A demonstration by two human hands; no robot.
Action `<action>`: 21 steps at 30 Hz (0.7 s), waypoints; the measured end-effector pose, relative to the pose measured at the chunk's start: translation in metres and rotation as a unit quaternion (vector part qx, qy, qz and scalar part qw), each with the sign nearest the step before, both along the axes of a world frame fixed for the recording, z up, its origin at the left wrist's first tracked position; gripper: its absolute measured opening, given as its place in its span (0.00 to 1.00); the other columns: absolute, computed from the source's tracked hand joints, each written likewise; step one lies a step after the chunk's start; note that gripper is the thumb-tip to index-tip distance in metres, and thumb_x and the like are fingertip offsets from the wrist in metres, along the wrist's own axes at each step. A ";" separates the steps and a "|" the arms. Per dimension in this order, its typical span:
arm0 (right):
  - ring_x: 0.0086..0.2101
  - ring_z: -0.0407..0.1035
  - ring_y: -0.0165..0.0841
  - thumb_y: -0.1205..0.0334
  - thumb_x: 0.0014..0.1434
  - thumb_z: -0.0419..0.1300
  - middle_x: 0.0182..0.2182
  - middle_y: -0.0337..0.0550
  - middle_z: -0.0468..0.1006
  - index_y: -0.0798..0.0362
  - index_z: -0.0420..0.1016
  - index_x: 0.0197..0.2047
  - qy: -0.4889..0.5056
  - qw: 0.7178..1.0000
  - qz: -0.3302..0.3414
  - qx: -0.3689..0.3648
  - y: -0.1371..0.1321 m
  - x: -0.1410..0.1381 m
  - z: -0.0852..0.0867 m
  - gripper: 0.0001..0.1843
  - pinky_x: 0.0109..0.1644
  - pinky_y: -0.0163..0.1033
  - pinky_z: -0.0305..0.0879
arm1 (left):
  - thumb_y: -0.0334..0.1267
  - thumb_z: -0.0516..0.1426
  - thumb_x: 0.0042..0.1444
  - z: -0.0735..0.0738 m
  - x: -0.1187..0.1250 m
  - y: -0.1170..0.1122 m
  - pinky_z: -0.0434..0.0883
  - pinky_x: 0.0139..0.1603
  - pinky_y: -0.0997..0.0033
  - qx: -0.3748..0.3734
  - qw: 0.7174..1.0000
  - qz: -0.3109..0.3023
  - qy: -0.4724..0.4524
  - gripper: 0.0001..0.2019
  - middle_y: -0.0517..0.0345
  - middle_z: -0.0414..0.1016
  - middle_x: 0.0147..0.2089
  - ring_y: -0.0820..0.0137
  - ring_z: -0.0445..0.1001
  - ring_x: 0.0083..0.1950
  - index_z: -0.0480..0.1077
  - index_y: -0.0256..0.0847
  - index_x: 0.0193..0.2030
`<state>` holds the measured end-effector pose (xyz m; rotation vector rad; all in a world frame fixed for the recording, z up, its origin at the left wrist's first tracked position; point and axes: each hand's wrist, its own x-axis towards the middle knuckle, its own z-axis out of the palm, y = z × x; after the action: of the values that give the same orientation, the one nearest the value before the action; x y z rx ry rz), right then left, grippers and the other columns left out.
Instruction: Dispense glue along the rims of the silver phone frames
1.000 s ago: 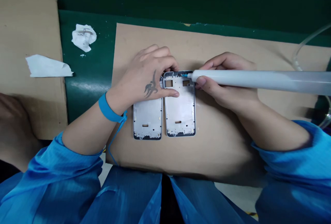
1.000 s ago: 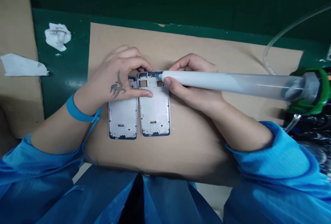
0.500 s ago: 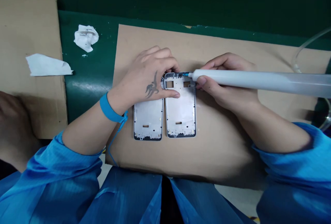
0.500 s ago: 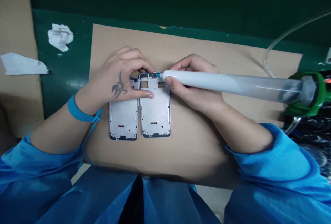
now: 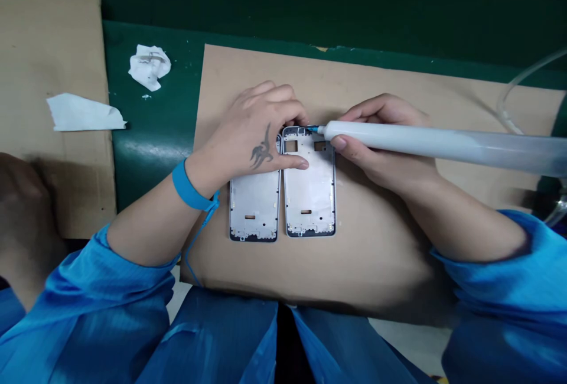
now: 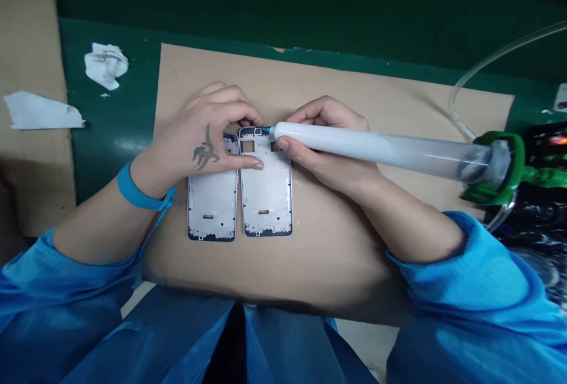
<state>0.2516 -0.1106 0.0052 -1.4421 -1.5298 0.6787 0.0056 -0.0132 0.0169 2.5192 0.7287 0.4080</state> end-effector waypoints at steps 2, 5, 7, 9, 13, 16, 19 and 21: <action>0.31 0.80 0.38 0.42 0.62 0.79 0.36 0.41 0.88 0.42 0.84 0.41 0.005 1.000 0.005 -0.001 0.000 -0.001 0.000 0.16 0.33 0.45 0.77 | 0.65 0.78 0.53 0.000 0.000 0.000 0.74 0.57 0.51 -0.003 1.000 0.000 0.004 0.32 0.51 0.83 0.52 0.50 0.80 0.55 0.82 0.45 0.53; 0.31 0.81 0.39 0.42 0.61 0.79 0.36 0.41 0.88 0.41 0.84 0.41 0.005 1.000 0.008 -0.006 0.000 -0.001 0.001 0.16 0.33 0.45 0.78 | 0.67 0.77 0.54 0.000 0.000 0.000 0.74 0.59 0.49 -0.013 1.000 0.002 0.008 0.32 0.51 0.83 0.52 0.49 0.80 0.56 0.81 0.46 0.53; 0.31 0.81 0.39 0.41 0.61 0.79 0.36 0.40 0.88 0.41 0.85 0.41 0.005 1.000 0.007 -0.009 0.001 -0.001 0.002 0.16 0.32 0.45 0.78 | 0.70 0.76 0.54 0.000 -0.001 0.001 0.74 0.61 0.47 -0.029 1.000 0.005 0.008 0.33 0.51 0.83 0.53 0.47 0.80 0.57 0.81 0.47 0.53; 0.31 0.81 0.39 0.41 0.61 0.79 0.35 0.40 0.88 0.41 0.84 0.40 0.006 1.000 0.003 -0.010 0.002 0.000 0.001 0.16 0.32 0.45 0.78 | 0.74 0.73 0.54 -0.001 -0.002 0.002 0.74 0.62 0.44 -0.045 0.999 0.008 0.007 0.34 0.51 0.83 0.53 0.46 0.80 0.57 0.81 0.48 0.53; 0.29 0.80 0.39 0.40 0.60 0.79 0.33 0.39 0.88 0.41 0.83 0.39 0.012 1.000 -0.005 -0.020 0.004 0.002 -0.003 0.17 0.29 0.44 0.75 | 0.78 0.68 0.58 0.000 -0.003 0.003 0.74 0.60 0.45 -0.043 0.999 0.003 -0.001 0.35 0.52 0.83 0.52 0.48 0.79 0.55 0.81 0.48 0.53; 0.28 0.79 0.39 0.37 0.60 0.79 0.32 0.40 0.87 0.42 0.82 0.39 0.029 0.999 -0.016 -0.017 0.003 0.001 -0.006 0.20 0.28 0.44 0.74 | 0.78 0.64 0.64 0.001 -0.004 0.001 0.74 0.56 0.48 -0.028 1.000 -0.004 -0.014 0.35 0.51 0.83 0.50 0.50 0.79 0.53 0.82 0.45 0.53; 0.24 0.77 0.37 0.35 0.63 0.76 0.28 0.38 0.84 0.42 0.80 0.40 0.081 0.996 -0.032 0.017 -0.002 0.001 -0.008 0.21 0.25 0.44 0.73 | 0.77 0.63 0.66 0.002 -0.006 0.001 0.74 0.57 0.50 -0.028 0.999 -0.007 -0.027 0.35 0.51 0.85 0.51 0.52 0.80 0.54 0.81 0.44 0.53; 0.24 0.78 0.38 0.34 0.65 0.74 0.30 0.38 0.85 0.41 0.79 0.44 0.108 0.994 -0.017 0.025 -0.006 0.004 -0.009 0.22 0.27 0.45 0.78 | 0.77 0.65 0.64 0.003 -0.011 0.003 0.75 0.60 0.51 -0.036 0.999 0.002 -0.036 0.36 0.50 0.85 0.53 0.53 0.81 0.55 0.80 0.44 0.55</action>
<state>0.2556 -0.1163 -0.0037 -1.3090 -1.3417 0.7453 -0.0058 -0.0102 0.0203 2.4239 0.7068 0.4644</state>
